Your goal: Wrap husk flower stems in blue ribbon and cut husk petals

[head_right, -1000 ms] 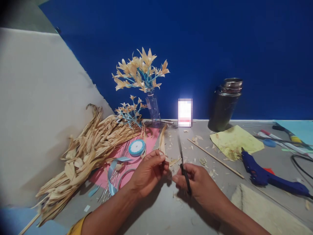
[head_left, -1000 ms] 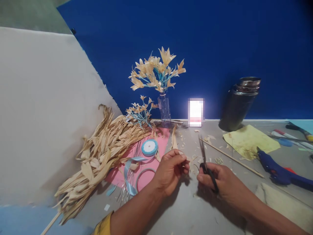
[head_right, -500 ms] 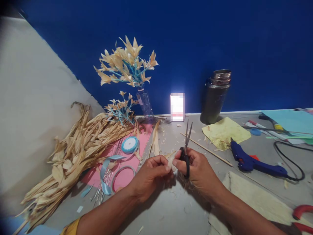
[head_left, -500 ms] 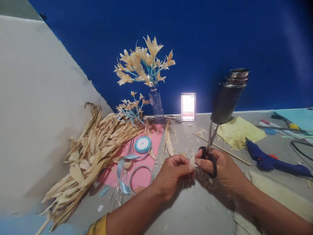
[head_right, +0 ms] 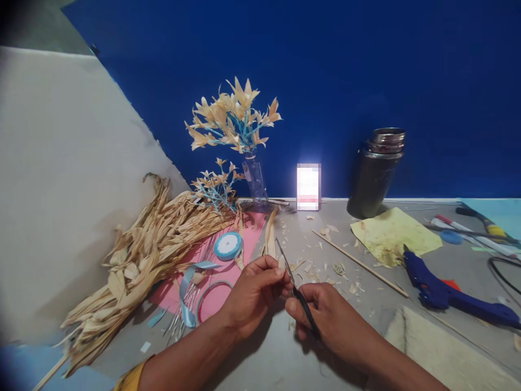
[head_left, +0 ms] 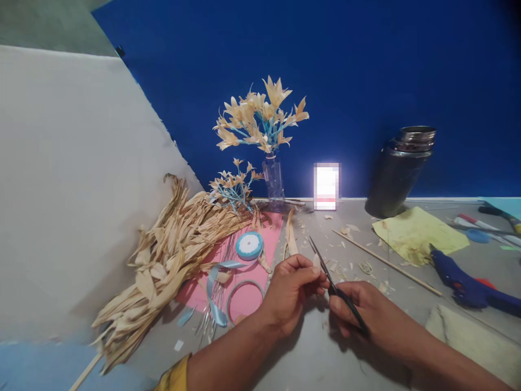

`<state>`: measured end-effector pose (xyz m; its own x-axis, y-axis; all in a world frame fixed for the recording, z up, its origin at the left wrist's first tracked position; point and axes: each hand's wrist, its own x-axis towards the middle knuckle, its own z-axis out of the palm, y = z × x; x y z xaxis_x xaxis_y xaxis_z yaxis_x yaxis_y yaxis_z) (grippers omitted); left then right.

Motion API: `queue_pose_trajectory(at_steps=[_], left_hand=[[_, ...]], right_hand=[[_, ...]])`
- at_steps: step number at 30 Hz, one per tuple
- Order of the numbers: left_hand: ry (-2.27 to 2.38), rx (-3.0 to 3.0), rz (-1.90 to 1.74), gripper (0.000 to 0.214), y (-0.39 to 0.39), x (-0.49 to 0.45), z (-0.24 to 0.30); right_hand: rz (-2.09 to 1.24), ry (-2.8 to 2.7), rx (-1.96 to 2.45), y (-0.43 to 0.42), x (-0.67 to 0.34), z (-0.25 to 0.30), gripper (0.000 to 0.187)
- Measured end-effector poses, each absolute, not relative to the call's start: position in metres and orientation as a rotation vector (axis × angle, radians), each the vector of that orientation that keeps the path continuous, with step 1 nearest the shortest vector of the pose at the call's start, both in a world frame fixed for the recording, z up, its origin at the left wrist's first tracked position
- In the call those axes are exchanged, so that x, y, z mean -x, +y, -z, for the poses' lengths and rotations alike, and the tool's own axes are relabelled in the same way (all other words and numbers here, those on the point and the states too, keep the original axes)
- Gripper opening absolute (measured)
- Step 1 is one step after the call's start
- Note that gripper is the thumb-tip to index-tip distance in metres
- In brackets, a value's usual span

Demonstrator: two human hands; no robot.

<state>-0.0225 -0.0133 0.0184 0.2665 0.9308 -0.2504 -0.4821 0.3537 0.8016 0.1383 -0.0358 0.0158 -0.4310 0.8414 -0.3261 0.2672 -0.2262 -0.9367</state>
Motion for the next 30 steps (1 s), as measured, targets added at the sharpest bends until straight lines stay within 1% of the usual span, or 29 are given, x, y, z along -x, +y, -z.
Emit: queue_pose_trajectory(at_steps=[10,15,19,22,24,26,30], left_hand=[[0.828,-0.678,-1.053,0.022,-0.0138,0.0239,-0.0222],[0.818,-0.68,-1.043,0.02,-0.0143,0.0238,-0.0231],[0.82,-0.691,-1.049,0.018,-0.0142,0.0231,-0.0225],[0.819,-0.696,-1.061,0.019,-0.0142,0.0227,-0.0227],[0.818,-0.699,-1.065,0.019,-0.0144,0.0226,-0.0231],[0.819,-0.7,-1.063,0.019,-0.0145,0.0228,-0.0232],[0.816,-0.705,-1.063,0.018,-0.0146,0.0234,-0.023]], right_hand=[[-1.736,-1.498,1.374,-0.0372,-0.1376,-0.0158,0.048],[-1.74,-1.599,1.358,-0.035,-0.1419,-0.0171,0.046],[-1.706,-1.729,1.198,-0.0345,-0.1441,-0.0187,0.058],[-1.679,-1.749,1.189,-0.0349,-0.144,-0.0191,0.065],[-1.683,-1.727,1.204,-0.0354,-0.1436,-0.0187,0.067],[-1.702,-1.691,1.207,-0.0359,-0.1432,-0.0178,0.065],[-1.732,-1.663,1.259,-0.036,-0.1425,-0.0176,0.056]])
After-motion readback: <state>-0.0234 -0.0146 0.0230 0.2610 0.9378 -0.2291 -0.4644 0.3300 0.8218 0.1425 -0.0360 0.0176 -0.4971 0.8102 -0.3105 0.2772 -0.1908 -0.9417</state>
